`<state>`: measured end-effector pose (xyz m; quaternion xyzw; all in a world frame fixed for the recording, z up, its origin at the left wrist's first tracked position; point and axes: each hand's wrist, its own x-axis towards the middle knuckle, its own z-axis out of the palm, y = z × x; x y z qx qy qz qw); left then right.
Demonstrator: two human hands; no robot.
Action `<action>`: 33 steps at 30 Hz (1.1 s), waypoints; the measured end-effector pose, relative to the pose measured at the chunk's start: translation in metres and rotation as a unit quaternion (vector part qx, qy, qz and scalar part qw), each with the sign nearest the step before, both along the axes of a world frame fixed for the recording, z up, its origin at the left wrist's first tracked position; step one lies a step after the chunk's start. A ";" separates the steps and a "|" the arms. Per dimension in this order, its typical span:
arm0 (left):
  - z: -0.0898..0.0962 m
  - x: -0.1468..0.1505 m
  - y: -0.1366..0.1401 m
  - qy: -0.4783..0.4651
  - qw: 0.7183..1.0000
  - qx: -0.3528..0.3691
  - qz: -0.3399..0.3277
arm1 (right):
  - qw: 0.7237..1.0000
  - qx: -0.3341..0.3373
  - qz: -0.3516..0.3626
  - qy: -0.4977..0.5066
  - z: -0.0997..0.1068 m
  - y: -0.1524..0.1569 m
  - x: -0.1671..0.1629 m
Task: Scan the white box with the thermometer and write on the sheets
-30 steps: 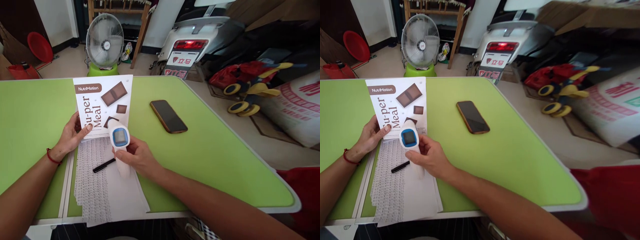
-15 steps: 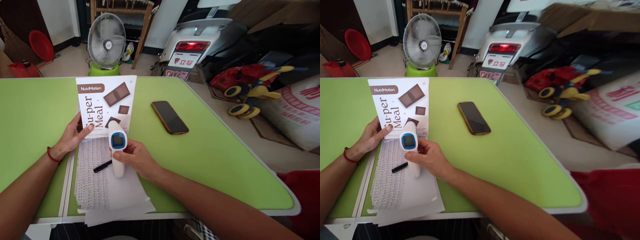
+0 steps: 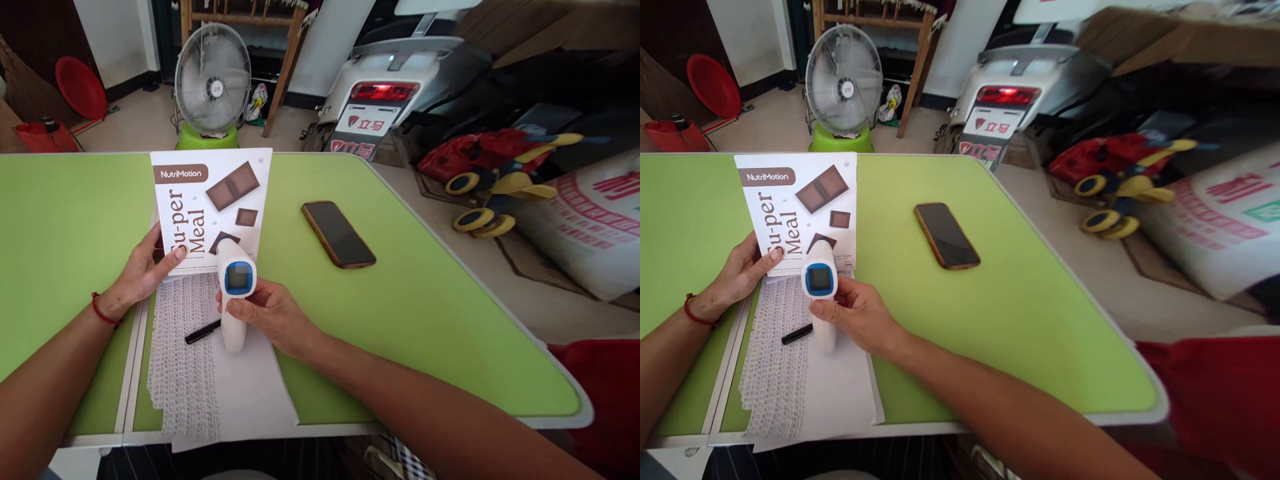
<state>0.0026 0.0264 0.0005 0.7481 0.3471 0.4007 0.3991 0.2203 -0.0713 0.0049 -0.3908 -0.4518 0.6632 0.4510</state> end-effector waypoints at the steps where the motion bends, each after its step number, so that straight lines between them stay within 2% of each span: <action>1: 0.000 0.000 0.000 -0.002 1.000 0.003 0.000 | 1.000 0.003 0.002 -0.001 0.000 0.000 0.000; 15: 0.001 0.000 -0.001 0.008 1.000 -0.005 0.002 | 1.000 0.029 -0.004 -0.012 0.000 0.001 0.002; 24: 0.001 0.001 -0.001 0.004 1.000 -0.010 0.003 | 0.999 0.022 -0.009 -0.034 -0.001 0.001 0.003; 30: 0.000 0.000 -0.001 0.010 1.000 0.001 0.017 | 0.996 0.041 0.002 -0.083 0.004 0.002 0.006; 33: -0.005 0.000 -0.001 0.005 0.999 0.002 0.036 | 0.984 0.077 -0.019 -0.158 0.010 0.005 0.013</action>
